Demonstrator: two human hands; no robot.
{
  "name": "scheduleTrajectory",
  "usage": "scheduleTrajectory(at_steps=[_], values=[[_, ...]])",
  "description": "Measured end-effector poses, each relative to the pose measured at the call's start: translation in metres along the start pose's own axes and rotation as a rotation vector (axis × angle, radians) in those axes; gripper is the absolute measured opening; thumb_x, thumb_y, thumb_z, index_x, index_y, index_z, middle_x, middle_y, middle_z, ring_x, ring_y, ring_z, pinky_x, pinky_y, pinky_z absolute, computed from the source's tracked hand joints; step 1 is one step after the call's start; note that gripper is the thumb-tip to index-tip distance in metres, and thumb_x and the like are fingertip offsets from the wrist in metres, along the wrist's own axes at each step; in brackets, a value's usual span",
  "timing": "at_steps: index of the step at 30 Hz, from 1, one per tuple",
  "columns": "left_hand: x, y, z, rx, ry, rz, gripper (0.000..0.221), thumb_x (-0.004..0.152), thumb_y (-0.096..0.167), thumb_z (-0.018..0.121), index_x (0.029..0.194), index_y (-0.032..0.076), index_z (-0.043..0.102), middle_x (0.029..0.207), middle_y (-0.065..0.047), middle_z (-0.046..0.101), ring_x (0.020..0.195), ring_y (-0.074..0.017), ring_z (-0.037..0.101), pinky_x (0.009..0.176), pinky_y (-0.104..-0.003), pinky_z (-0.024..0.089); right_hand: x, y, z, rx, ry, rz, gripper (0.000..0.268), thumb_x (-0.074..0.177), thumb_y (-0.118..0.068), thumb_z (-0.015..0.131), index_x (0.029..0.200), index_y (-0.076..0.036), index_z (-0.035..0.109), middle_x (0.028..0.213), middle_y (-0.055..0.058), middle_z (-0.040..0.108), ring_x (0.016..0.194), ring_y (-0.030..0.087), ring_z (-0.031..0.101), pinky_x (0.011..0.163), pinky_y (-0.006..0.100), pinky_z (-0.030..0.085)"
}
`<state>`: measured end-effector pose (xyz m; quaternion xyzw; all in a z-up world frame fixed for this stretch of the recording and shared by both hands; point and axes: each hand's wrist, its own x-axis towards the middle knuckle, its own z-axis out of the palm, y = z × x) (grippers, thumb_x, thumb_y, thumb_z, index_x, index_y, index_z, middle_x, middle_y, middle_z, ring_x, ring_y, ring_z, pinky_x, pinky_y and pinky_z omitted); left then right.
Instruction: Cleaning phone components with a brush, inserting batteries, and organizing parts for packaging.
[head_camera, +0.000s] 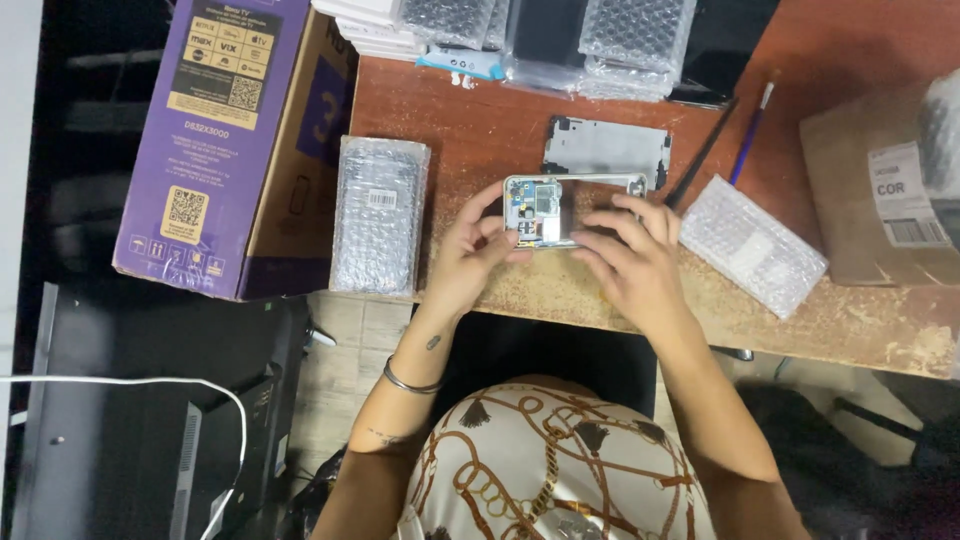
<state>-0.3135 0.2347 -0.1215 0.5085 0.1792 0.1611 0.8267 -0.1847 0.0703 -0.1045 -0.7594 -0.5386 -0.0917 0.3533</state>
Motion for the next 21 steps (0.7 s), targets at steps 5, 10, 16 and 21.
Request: scheduleTrajectory(at_steps=[5,10,16,21], values=[[-0.001,-0.007,-0.006,-0.018,0.012,0.003,0.056,0.085,-0.006,0.055,0.137,-0.001,0.032,0.103,-0.026,0.061,0.093,-0.0302,0.062,0.076,-0.046,0.058,0.0,0.006,0.002,0.322,0.041,0.102,0.007,0.08,-0.016,0.071,0.086,-0.013,0.072,0.089,0.002,0.068,0.103,0.029,0.057,0.094,0.039,0.041],[0.001,-0.016,-0.017,0.005,0.106,0.049,0.053,0.084,-0.007,0.056,0.133,-0.002,0.037,0.098,-0.022,0.062,0.087,-0.0244,0.062,0.074,-0.041,0.06,-0.004,0.019,0.001,0.658,0.13,0.316,0.007,0.088,-0.004,0.06,0.087,0.001,0.064,0.089,0.014,0.064,0.098,0.031,0.057,0.092,0.04,0.042],[-0.008,0.017,-0.021,0.023,0.332,0.153,0.039,0.085,-0.002,0.05,0.124,-0.004,0.046,0.091,-0.022,0.061,0.074,-0.025,0.064,0.066,-0.04,0.062,-0.012,0.038,-0.004,0.873,0.524,0.69,0.012,0.096,-0.011,0.055,0.095,0.001,0.057,0.077,0.012,0.061,0.074,0.016,0.061,0.073,0.023,0.05],[-0.007,0.027,-0.029,-0.609,0.585,0.292,0.04,0.083,0.026,0.056,0.117,0.004,0.053,0.094,-0.013,0.062,0.076,-0.0247,0.064,0.072,-0.043,0.06,-0.006,0.019,0.008,0.891,0.352,0.865,0.012,0.097,-0.01,0.05,0.095,0.0,0.057,0.067,0.009,0.055,0.055,0.012,0.053,0.05,0.021,0.047]])
